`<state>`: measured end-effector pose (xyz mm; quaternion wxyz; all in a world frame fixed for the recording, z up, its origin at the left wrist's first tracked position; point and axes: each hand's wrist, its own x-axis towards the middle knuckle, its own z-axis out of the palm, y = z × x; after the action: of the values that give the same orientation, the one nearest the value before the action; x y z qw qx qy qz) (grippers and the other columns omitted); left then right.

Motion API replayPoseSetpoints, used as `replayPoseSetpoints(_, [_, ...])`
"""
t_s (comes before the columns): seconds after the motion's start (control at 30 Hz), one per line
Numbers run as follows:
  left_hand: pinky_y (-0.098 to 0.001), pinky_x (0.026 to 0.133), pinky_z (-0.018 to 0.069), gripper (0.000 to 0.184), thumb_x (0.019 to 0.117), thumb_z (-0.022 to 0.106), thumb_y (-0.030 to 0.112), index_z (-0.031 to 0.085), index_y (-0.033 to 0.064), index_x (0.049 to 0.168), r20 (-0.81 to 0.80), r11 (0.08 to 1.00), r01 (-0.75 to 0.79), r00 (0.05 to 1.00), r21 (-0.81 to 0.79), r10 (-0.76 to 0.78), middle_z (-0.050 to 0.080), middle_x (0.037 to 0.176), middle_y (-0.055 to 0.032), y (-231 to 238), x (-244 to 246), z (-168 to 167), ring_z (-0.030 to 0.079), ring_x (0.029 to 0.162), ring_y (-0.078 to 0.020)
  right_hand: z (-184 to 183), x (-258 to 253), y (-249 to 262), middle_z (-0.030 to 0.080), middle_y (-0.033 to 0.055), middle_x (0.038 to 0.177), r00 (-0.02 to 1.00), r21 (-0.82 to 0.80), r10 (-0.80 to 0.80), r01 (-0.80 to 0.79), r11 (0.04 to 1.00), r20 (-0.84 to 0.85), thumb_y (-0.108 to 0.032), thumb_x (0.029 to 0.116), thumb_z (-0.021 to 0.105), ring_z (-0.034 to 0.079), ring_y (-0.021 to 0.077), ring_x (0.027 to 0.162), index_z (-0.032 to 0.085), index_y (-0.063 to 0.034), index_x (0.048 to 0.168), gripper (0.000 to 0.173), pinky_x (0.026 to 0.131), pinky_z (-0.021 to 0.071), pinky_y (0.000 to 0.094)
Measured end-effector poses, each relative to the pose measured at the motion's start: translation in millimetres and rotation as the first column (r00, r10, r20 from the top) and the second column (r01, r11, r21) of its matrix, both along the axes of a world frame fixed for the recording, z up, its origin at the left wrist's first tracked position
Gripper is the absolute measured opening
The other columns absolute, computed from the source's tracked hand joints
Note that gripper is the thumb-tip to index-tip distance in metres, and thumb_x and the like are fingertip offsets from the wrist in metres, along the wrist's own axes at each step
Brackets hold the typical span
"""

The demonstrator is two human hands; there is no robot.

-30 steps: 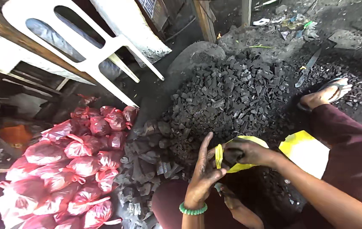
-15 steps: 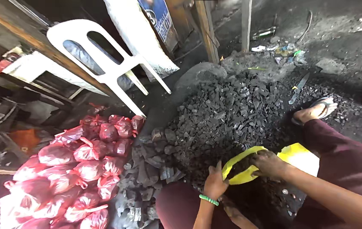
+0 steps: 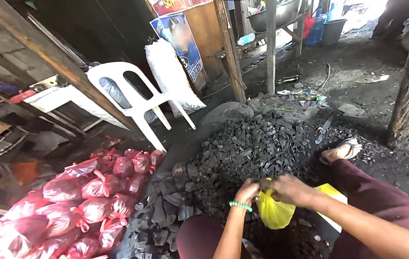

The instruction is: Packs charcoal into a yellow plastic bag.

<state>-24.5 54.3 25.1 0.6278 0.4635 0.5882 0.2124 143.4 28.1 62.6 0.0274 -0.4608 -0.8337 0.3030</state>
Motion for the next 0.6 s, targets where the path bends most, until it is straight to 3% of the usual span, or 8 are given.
replayPoseSetpoints(0.1, [-0.0149, 0.039, 0.0303, 0.022, 0.1086, 0.045, 0.016, 0.057, 0.0077, 0.092, 0.229, 0.993, -0.046, 0.971, -0.112, 0.071, 0.039, 0.055, 0.0062, -0.3, 1.9, 10.4, 0.032, 0.041, -0.0013, 14.9, 14.2, 12.3, 0.072, 0.0225, 0.099, 0.978, 0.111, -0.174, 0.186, 0.976, -0.114, -0.012, 0.0985, 0.066, 0.07, 0.0433, 0.093, 0.067, -0.0071, 0.129, 0.031, 0.084, 0.0527, 0.0633])
replayPoseSetpoints(0.2, [-0.0154, 0.039, 0.0333, 0.03, 0.1104, 0.04, 0.028, 0.06, 0.009, 0.099, 0.294, 0.99, 0.013, 0.955, -0.142, 0.03, 0.044, 0.058, 0.0043, -9.8, 1.2, 23.5, 0.035, 0.041, -0.0022, 17.2, 36.3, 28.3, 0.072, 0.0205, 0.087, 0.952, 0.247, -0.262, 0.295, 0.923, -0.159, -0.017, 0.0926, 0.074, 0.07, 0.0426, 0.081, 0.068, -0.0043, 0.124, 0.034, 0.076, 0.0528, 0.0644])
replayPoseSetpoints(0.27, [-0.0168, 0.048, 0.04, 0.022, 0.109, 0.045, 0.021, 0.061, 0.0073, 0.112, 0.17, 0.99, 0.12, 0.977, 0.067, -0.13, 0.048, 0.064, 0.0036, -16.9, 3.3, 26.8, 0.041, 0.048, -0.0029, 12.8, 48.8, 34.4, 0.072, 0.0191, 0.084, 0.933, 0.296, -0.315, 0.355, 0.887, -0.174, -0.023, 0.0901, 0.078, 0.07, 0.0419, 0.08, 0.07, -0.0032, 0.119, 0.036, 0.075, 0.0524, 0.0656])
replayPoseSetpoints(0.37, [-0.0421, 0.077, 0.052, 0.027, 0.1017, 0.062, 0.013, 0.06, -0.0023, 0.124, -0.204, 0.869, 0.355, 0.932, 0.345, -0.3, 0.065, 0.1, -0.0179, -21.8, 10.2, 38.2, 0.061, 0.084, -0.0238, -3.8, 52.8, 28.5, 0.072, 0.0204, 0.084, 0.854, 0.295, -0.386, 0.491, 0.82, -0.349, -0.021, 0.0914, 0.077, 0.07, 0.0403, 0.08, 0.072, 0.0, 0.107, 0.027, 0.075, 0.0532, 0.0648])
replayPoseSetpoints(0.43, [-0.0519, 0.084, 0.0521, 0.025, 0.1035, 0.06, 0.013, 0.062, -0.0029, 0.123, -0.29, 0.825, 0.361, 0.923, 0.434, -0.252, 0.067, 0.104, -0.023, -26.6, 17.0, 44.8, 0.065, 0.093, -0.0323, -17.7, 44.9, 16.5, 0.07, 0.0149, 0.083, 0.671, 0.047, -0.471, 0.6, 0.799, -0.573, -0.011, 0.0982, 0.068, 0.067, 0.0266, 0.069, 0.071, 0.0012, 0.104, 0.014, 0.066, 0.0553, 0.0488])
replayPoseSetpoints(0.47, [-0.0533, 0.085, 0.0523, 0.026, 0.1044, 0.058, 0.012, 0.063, -0.0023, 0.125, -0.308, 0.803, 0.362, 0.922, 0.474, -0.234, 0.068, 0.106, -0.0235, -28.0, 18.8, 46.8, 0.066, 0.095, -0.0336, -27.0, 40.6, 11.4, 0.067, 0.0074, 0.079, 0.523, -0.181, -0.53, 0.577, 0.796, -0.667, -0.012, 0.1044, 0.058, 0.061, 0.0142, 0.058, 0.068, -0.0005, 0.105, 0.015, 0.054, 0.0539, 0.0328])
replayPoseSetpoints(0.5, [-0.0545, 0.087, 0.0525, 0.028, 0.105, 0.056, 0.011, 0.063, -0.0023, 0.128, -0.333, 0.774, 0.38, 0.914, 0.507, -0.23, 0.069, 0.109, -0.0241, -28.8, 19.6, 47.9, 0.067, 0.098, -0.035, -33.6, 37.5, 4.7, 0.068, 0.0049, 0.078, 0.37, -0.436, -0.612, 0.458, 0.775, -0.699, -0.017, 0.1102, 0.044, 0.061, 0.0101, 0.052, 0.064, -0.002, 0.11, 0.025, 0.047, 0.0543, 0.0269])
replayPoseSetpoints(0.6, [-0.0531, 0.095, 0.0529, 0.025, 0.1049, 0.055, 0.011, 0.068, -0.0008, 0.123, -0.474, 0.65, 0.501, 0.848, 0.572, -0.236, 0.069, 0.12, -0.0198, -27.7, 20.3, 41.6, 0.068, 0.108, -0.0331, -50.1, 35.6, -7.9, 0.073, 0.0076, 0.082, 0.224, -0.744, -0.762, 0.175, 0.645, -0.608, -0.035, 0.1135, 0.022, 0.067, 0.0144, 0.056, 0.059, -0.0046, 0.111, 0.048, 0.049, 0.0568, 0.0292])
